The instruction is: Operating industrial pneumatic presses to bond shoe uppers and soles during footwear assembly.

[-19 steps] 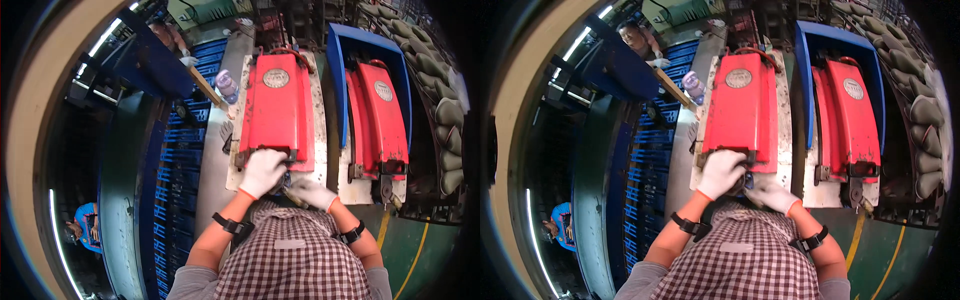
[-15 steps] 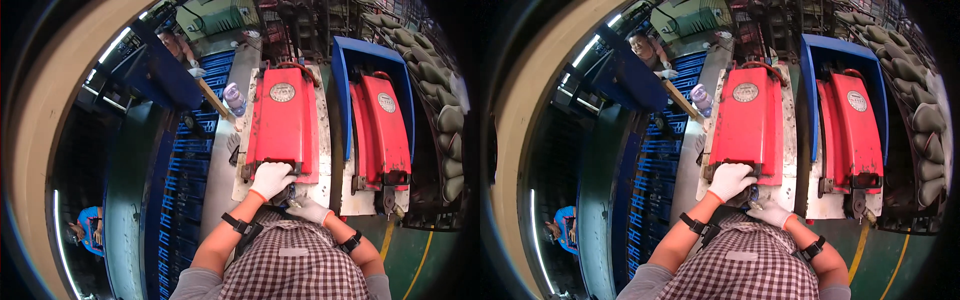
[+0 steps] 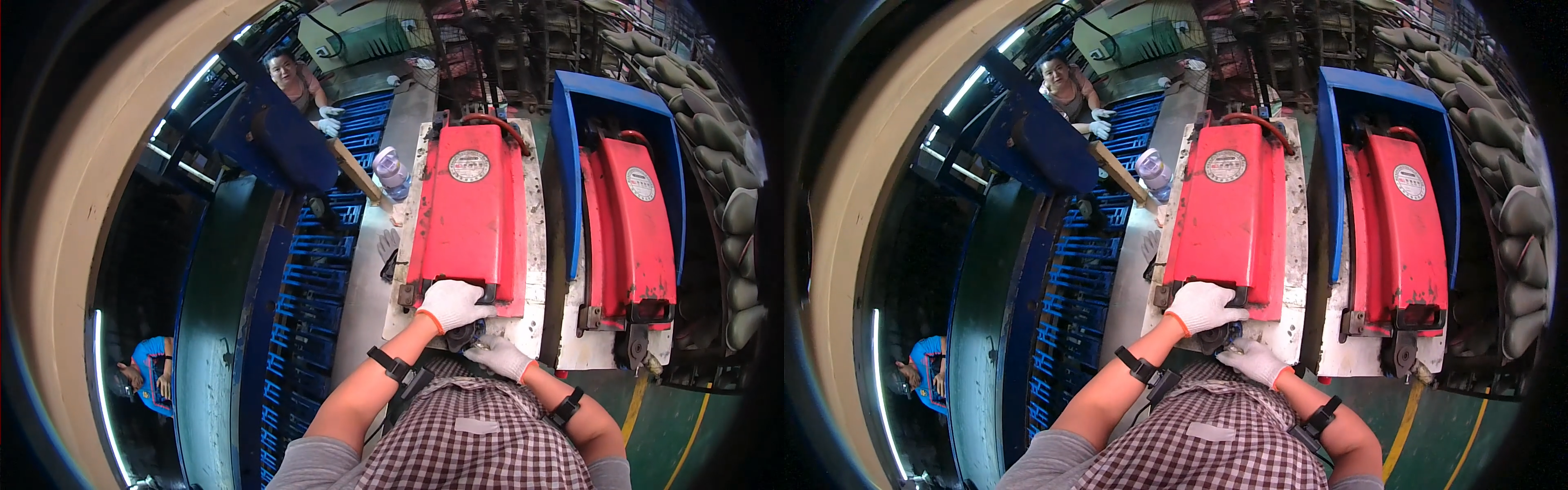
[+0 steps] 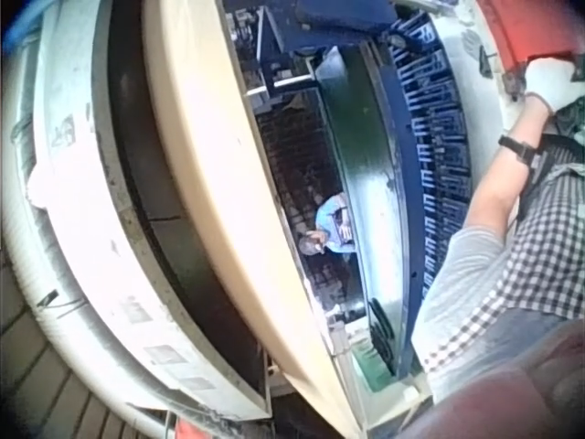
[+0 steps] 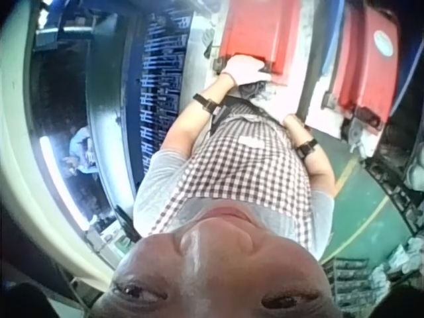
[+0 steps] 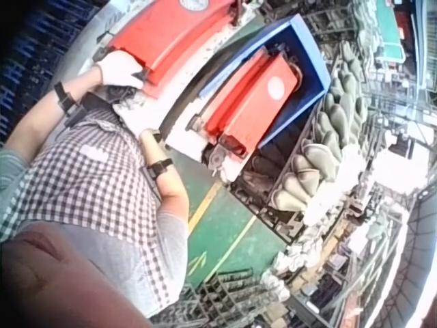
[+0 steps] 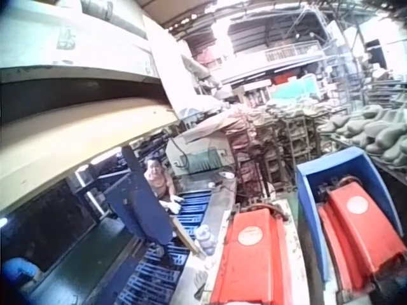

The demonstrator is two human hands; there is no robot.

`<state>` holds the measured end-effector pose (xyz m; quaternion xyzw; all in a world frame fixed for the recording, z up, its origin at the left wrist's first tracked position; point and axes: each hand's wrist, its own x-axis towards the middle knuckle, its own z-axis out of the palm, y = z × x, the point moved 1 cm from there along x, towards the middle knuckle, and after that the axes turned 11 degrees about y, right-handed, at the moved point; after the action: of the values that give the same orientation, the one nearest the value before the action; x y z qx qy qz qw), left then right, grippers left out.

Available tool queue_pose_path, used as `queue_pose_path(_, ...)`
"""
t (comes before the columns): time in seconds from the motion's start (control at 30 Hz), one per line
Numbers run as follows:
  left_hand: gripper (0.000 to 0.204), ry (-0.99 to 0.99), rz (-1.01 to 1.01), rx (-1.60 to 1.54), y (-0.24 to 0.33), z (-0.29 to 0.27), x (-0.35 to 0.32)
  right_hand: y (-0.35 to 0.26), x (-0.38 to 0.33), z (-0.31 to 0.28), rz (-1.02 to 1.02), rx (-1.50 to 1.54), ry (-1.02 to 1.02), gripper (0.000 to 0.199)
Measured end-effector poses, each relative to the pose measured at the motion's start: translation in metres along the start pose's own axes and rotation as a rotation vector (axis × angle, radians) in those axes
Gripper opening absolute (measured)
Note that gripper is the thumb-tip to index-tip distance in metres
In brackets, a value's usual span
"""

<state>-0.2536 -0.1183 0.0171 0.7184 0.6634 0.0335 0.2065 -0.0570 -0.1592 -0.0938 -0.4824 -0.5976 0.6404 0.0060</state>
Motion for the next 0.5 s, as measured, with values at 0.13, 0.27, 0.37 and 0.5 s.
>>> queue_pose_path(0.13, 0.066, -0.001, -0.012, -0.021, -0.001, 0.000, 0.001, 0.003, 0.003, 0.001, -0.056, -0.010, 0.002, 0.063)
queue_pose_path(0.27, 0.066, 0.019, 0.002, -0.012, -0.001, 0.001, 0.001, 0.014, 0.010, 0.008, -0.194, -0.076, 0.062, 0.065)
queue_pose_path(0.37, 0.064, 0.028, 0.010, -0.006, -0.003, 0.004, 0.001, 0.020, 0.014, 0.019, -0.123, -0.036, 0.034, 0.065)
queue_pose_path(0.5, 0.060, 0.037, 0.017, -0.005, -0.004, 0.006, 0.002, 0.008, 0.010, 0.020, -0.127, -0.030, 0.028, 0.070)
